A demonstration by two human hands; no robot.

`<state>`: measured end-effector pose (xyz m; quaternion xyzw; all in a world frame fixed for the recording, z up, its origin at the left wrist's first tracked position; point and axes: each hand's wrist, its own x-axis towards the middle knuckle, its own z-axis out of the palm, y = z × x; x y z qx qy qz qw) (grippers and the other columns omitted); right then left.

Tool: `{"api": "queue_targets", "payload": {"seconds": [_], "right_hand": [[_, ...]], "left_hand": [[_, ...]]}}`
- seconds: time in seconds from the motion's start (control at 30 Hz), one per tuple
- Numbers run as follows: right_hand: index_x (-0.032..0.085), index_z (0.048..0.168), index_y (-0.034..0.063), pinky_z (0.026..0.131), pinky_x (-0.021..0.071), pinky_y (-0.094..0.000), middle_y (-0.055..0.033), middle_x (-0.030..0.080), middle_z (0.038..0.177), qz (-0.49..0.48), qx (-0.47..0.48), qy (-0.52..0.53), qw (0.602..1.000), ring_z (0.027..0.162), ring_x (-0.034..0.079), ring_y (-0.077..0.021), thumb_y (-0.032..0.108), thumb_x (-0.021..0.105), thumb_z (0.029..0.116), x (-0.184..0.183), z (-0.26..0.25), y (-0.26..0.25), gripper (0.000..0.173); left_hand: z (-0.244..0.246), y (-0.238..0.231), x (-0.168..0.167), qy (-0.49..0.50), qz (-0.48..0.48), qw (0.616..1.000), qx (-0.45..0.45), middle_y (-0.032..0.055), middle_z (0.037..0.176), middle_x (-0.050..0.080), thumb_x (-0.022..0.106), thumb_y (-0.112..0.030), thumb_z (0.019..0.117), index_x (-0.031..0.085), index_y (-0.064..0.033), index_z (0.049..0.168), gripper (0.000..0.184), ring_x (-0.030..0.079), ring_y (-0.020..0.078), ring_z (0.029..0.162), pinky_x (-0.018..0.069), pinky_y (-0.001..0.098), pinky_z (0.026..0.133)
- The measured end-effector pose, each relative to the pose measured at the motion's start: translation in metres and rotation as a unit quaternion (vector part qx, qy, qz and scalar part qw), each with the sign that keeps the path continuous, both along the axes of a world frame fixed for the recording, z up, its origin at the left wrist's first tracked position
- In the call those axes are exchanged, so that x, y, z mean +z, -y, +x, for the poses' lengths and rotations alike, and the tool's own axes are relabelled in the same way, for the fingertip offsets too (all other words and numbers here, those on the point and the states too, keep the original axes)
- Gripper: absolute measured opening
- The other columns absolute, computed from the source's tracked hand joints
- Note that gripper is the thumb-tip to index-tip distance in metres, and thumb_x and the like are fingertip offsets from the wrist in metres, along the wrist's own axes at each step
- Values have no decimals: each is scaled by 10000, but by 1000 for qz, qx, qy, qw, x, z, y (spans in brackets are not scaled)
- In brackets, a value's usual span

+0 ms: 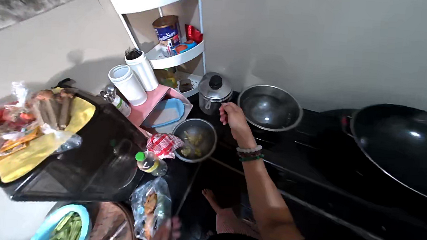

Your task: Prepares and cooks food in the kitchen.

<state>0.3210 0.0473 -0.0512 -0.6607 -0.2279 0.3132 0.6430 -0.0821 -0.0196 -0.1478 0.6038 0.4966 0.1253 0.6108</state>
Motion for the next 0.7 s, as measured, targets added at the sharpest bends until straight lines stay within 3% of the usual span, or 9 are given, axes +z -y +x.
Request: {"api": "queue_targets", "payload": {"seconds": [0.13,0.23,0.33,0.5,0.6,0.7], "right_hand": [[611,1156,7,618,526,-289,-65,611,875,32,35,12,999,649,575,-121,241,399,1118,26,-16,83,318],[613,1125,-22,656,554,-281,-62,637,885,44,54,14,997,690,615,-109,199,419,1099,29,-37,160,296],[625,1136,-4,672,539,-270,-53,644,934,17,55,29,998,732,610,-97,259,419,1103,25,-54,237,336],[623,1103,8,650,533,-274,-61,634,901,-25,39,38,998,704,605,-104,296,416,1108,2,-57,333,355],[625,1084,20,640,533,-256,-46,634,891,-30,24,26,999,696,608,-89,292,420,1105,-11,-41,378,342],[628,1077,32,646,537,-245,-24,629,875,-29,19,35,999,698,607,-74,293,424,1103,-12,-8,422,333]], "left_hand": [[91,-13,90,128,80,985,-87,100,1063,741,214,-384,1125,598,-5,1315,572,742,222,888,640,397,775],[152,14,121,176,73,970,-153,95,1056,737,147,-399,1117,569,1,1336,622,740,223,860,639,385,691],[194,62,129,208,34,958,-195,78,981,742,129,-401,1115,570,6,1312,632,739,192,778,627,338,591],[225,154,119,227,0,961,-162,18,763,704,283,-242,1137,646,-2,1084,439,656,91,551,572,238,482],[240,194,111,292,1,944,-154,-2,694,693,317,-170,1122,654,-7,1008,392,597,38,473,523,182,437],[262,229,125,344,9,926,-154,-15,643,680,325,-166,1120,661,-33,956,397,569,18,431,490,162,394]]}}
